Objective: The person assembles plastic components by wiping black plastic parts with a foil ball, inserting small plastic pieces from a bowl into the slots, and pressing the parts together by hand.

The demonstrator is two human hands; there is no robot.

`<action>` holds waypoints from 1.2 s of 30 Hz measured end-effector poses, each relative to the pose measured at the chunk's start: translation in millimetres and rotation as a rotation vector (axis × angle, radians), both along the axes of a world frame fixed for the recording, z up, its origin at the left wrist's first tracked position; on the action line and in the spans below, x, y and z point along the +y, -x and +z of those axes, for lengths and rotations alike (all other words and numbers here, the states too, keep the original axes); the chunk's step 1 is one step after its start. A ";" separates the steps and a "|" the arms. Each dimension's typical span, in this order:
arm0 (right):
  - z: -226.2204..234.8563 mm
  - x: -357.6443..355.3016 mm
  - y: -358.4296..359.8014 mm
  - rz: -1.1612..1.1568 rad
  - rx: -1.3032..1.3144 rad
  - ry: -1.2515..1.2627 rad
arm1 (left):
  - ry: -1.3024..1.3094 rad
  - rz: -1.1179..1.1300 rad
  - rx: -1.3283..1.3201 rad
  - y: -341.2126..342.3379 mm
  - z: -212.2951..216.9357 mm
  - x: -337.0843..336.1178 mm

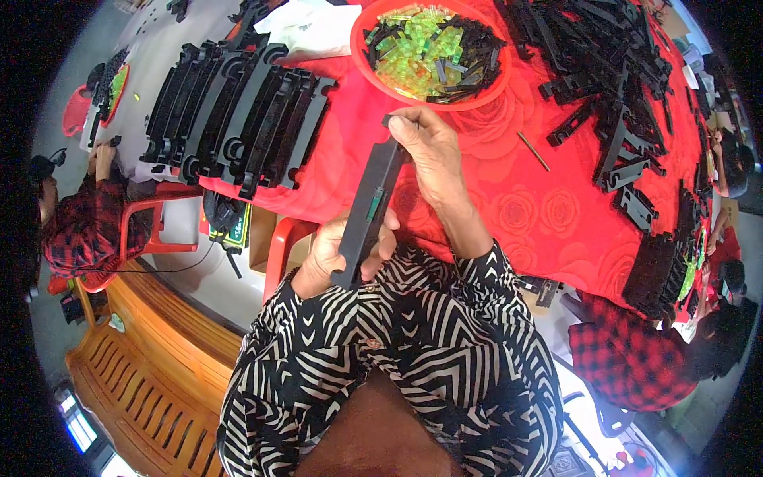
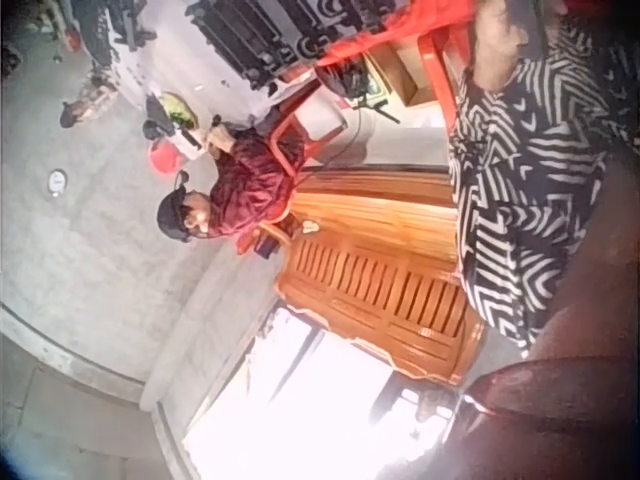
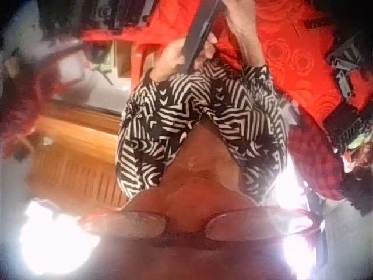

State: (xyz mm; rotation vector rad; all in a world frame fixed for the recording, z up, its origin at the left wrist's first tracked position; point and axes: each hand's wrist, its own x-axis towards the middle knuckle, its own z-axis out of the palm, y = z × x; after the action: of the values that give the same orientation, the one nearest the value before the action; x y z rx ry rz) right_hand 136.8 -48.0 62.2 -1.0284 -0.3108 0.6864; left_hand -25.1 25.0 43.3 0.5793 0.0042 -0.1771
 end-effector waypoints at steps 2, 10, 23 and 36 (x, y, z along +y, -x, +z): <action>1.2 -0.8 1.8 -0.029 -0.055 0.116 | 0.035 -0.015 0.043 2.7 2.6 -3.8; -10.1 2.2 4.1 -0.070 -0.099 0.305 | 0.108 -0.052 -0.022 3.1 1.6 -8.7; 1.6 2.7 11.6 -0.214 -0.190 0.226 | 0.342 -0.093 -0.098 -3.7 -7.2 -9.3; 62.8 -15.7 41.5 -0.214 -0.768 0.035 | 0.304 -0.068 -0.030 -1.7 -16.3 9.6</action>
State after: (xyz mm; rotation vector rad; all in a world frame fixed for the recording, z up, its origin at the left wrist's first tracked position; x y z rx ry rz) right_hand 95.2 -63.7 125.0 -1.3102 -0.8400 0.0762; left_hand -23.4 34.7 27.1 0.2790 -0.0704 -0.2303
